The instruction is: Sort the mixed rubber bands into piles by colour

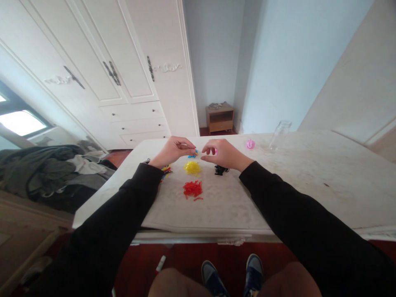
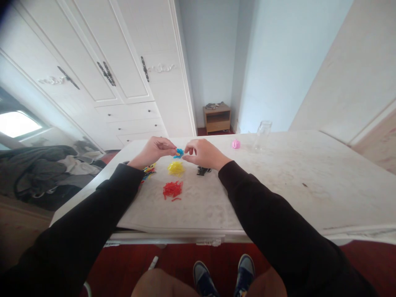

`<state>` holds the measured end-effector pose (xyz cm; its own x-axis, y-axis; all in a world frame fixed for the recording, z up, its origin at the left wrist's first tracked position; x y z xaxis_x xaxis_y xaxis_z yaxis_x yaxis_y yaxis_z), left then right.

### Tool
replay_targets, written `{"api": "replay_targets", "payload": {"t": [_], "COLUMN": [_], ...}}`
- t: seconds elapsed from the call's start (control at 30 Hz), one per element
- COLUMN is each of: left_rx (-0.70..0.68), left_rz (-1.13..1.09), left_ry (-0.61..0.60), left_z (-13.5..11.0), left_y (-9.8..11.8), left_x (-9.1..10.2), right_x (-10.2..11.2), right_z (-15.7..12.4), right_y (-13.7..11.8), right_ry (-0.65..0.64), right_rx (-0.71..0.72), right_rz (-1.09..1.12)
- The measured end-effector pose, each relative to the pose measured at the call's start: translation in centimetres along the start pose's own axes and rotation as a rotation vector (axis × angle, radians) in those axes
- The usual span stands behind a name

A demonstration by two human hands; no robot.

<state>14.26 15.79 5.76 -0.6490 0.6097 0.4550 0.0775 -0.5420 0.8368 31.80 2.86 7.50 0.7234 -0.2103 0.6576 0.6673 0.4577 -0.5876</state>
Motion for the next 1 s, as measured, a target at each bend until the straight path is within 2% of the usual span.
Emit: {"api": "replay_targets", "payload": {"t": [0.13, 0.37, 0.53, 0.63, 0.73, 0.83, 0.9, 0.93, 1.0], "left_rx": [0.004, -0.023, -0.106, -0.136, -0.186, -0.249, -0.251, -0.241, -0.198], "left_rz": [0.014, 0.036, -0.097, -0.164, -0.211, -0.204, -0.178, -0.167, -0.137], "left_ry": [-0.013, -0.055, -0.065, -0.05, 0.09, 0.377, 0.446, 0.404, 0.189], "left_z": [-0.1, -0.1, 0.0, 0.5, 1.2, 1.5, 1.3, 1.2, 0.9], "left_y": [0.0, 0.2, 0.0, -0.6, -1.2, -1.5, -1.2, -1.0, -0.4], "left_x": [-0.2, -0.4, -0.9, -0.7, 0.9, 2.5, 2.3, 1.8, 0.3], "right_x": [-1.1, -1.5, -1.5, -1.1, -0.7, -0.5, -0.5, -0.5, -0.5], "right_z": [0.2, 0.2, 0.2, 0.3, 0.3, 0.3, 0.3, 0.3, 0.3], "right_y": [-0.1, -0.5, -1.1, -1.2, -1.0, -1.0, -1.1, -1.2, -1.2], "right_ry": [0.003, -0.008, 0.014, 0.007, -0.063, -0.164, -0.177, -0.161, -0.109], "right_rx": [0.016, 0.058, 0.031, -0.006, -0.055, -0.095, -0.1, -0.099, -0.096], "right_rz": [0.063, 0.065, 0.143, 0.169, 0.215, 0.286, 0.306, 0.298, 0.265]}}
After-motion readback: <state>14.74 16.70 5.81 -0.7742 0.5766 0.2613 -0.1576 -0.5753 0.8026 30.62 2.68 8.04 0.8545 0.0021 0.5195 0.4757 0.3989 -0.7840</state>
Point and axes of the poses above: each hand's wrist, its own z-axis towards the middle knuckle, its own x-axis out of the back of the hand, y = z × x, the point moved 3 cm from there along z, towards the middle knuckle, and after that the axes turned 11 degrees about z, right-handed, at the moved point
